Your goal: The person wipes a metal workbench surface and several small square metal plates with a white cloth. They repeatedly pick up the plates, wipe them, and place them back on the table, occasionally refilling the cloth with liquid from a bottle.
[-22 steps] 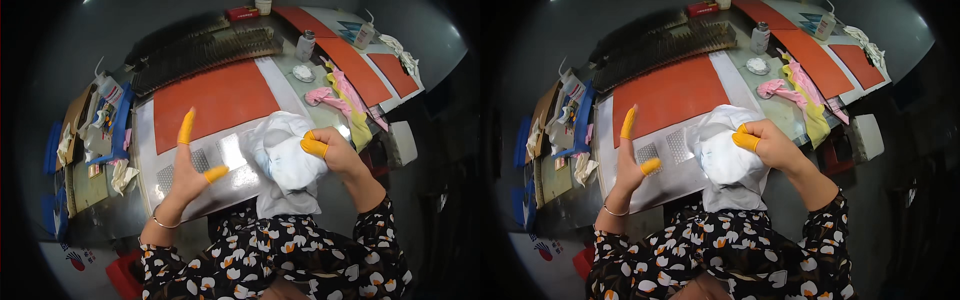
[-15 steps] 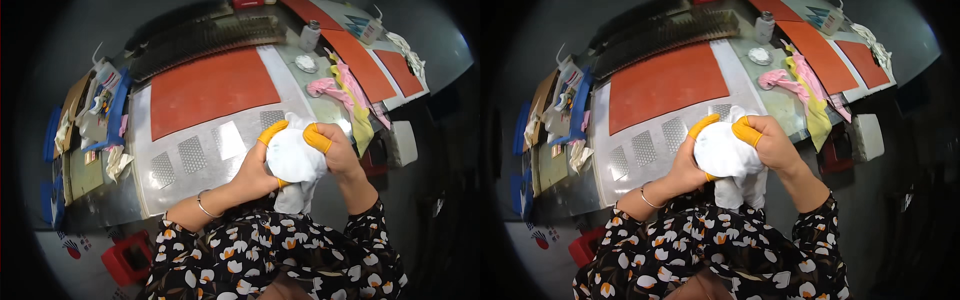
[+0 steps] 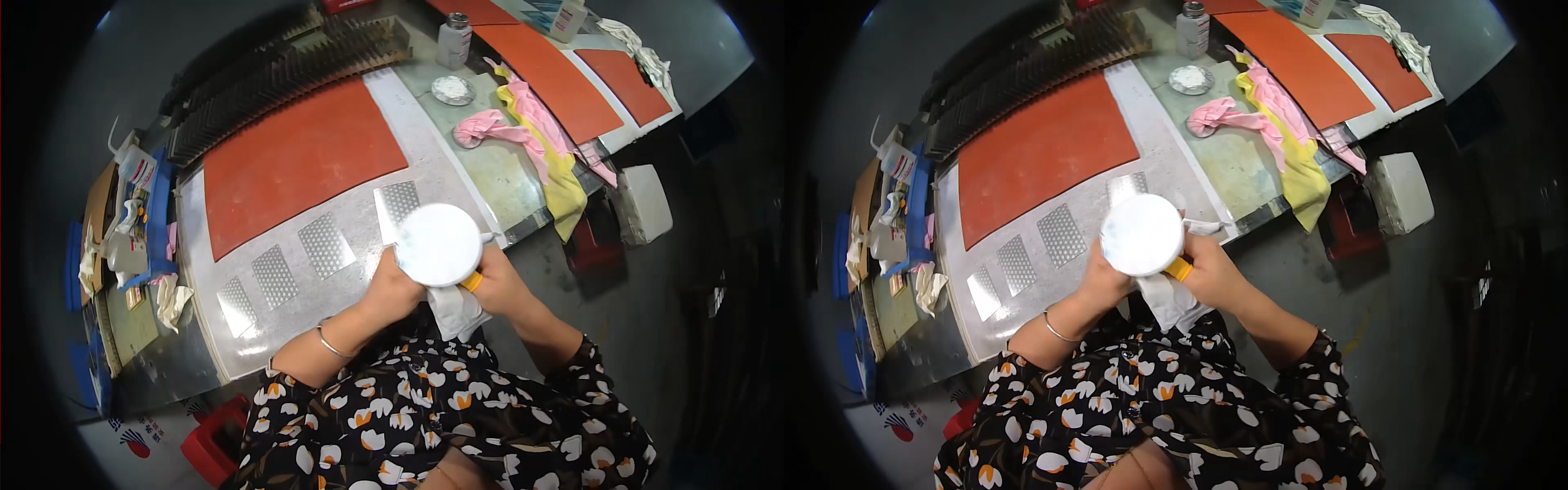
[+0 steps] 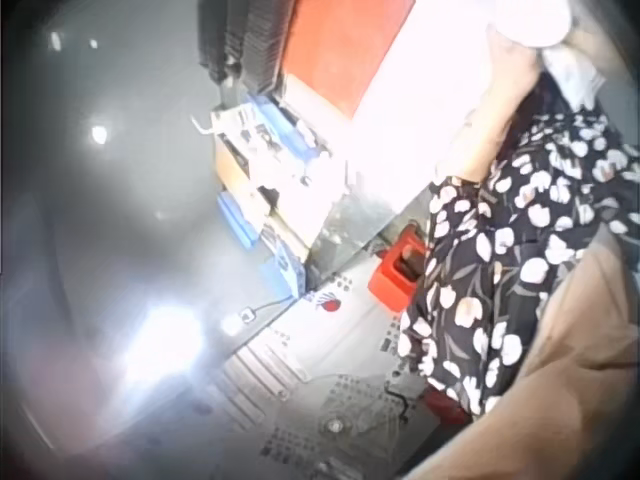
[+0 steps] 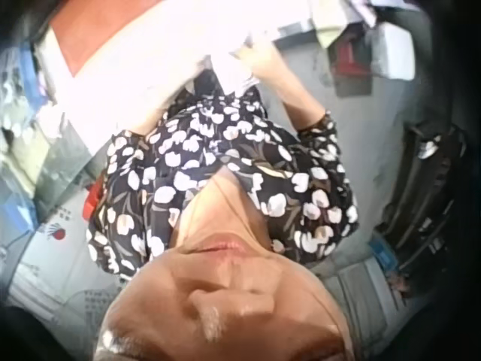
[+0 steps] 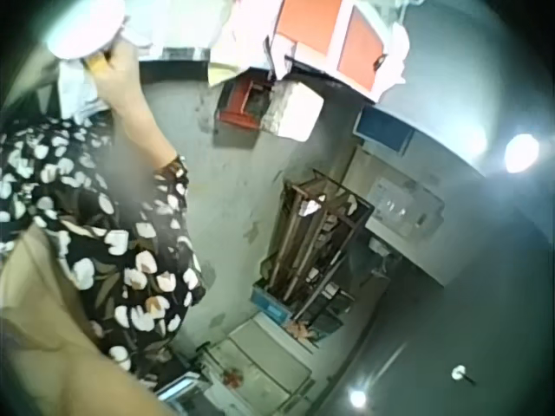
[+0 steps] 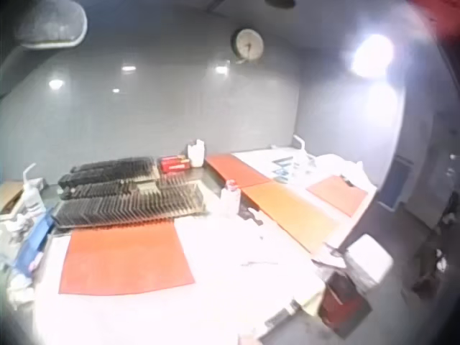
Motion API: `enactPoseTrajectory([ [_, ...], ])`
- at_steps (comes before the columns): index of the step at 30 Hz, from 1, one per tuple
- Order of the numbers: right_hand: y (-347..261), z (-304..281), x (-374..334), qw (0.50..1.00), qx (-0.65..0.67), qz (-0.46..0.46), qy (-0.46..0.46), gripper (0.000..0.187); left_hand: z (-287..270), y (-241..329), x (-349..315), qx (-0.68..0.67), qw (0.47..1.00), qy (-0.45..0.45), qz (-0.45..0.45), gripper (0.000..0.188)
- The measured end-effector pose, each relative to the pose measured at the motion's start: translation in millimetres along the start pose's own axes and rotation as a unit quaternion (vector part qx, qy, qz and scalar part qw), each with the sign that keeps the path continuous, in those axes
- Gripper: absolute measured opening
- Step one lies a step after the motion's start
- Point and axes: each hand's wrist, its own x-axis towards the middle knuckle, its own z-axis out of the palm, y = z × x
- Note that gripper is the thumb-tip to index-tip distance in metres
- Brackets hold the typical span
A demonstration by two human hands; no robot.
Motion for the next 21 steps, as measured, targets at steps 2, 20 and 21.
enactPoseTrajectory([
  [2,-4,-12,4,0.985,0.103,0.123,-0.057,0.032,0,5,-2,-0.052,0.997,0.03,-0.043,0.023],
  [20,-6,18,16,0.96,0.268,-0.027,-0.082,0.064,-22,-2,-30,-0.117,0.959,-0.124,-0.226,0.053],
  [21,-4,20,15,0.973,0.218,-0.056,-0.053,0.063,-14,3,-33,-0.112,0.969,-0.087,-0.201,0.053],
])
